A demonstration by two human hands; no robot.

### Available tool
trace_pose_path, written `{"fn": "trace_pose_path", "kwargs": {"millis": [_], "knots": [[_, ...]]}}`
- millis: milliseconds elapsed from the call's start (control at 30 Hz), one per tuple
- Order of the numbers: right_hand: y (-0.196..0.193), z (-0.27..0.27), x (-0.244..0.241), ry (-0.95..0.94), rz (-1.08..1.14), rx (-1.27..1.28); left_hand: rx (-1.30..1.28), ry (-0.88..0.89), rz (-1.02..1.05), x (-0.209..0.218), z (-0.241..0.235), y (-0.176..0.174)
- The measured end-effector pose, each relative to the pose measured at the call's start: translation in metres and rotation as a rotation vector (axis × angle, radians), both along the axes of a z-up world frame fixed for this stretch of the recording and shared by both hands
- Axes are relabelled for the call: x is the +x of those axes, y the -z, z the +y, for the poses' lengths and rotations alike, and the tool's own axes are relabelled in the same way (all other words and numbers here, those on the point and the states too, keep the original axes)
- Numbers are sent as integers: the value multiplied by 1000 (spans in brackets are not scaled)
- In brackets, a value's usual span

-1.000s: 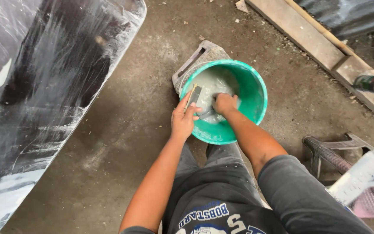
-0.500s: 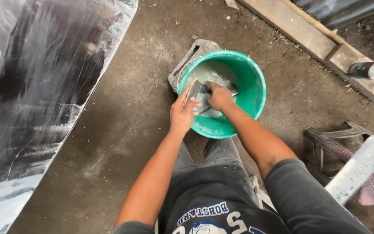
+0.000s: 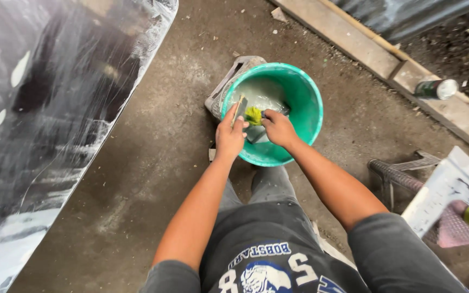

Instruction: The person scrubs a large, light-colored metal frame with a yellow sponge and a grey scrubbing pad. They repeatedly dip the sponge into a green bucket of water to rinse it and continue scrubbing different sections of the frame's surface and edges.

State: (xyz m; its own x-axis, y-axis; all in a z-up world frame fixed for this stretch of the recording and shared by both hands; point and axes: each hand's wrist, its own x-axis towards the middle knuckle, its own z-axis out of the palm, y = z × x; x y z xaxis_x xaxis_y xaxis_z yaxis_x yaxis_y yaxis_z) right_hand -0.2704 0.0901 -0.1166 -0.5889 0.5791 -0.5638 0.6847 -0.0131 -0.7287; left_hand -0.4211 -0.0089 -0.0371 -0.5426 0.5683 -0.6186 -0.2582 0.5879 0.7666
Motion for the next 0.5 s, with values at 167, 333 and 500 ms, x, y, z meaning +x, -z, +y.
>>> {"fn": "trace_pose_path", "kwargs": {"millis": [167,333,500], "knots": [[-158,39,27,193,294,-116,71,-86,150,11,-1,31],[-270,66,18,405,673,-411,70,-382,-248,25,27,26],[-164,25,-3,809,513,-350,450,-540,-587,47,55,-25]]}}
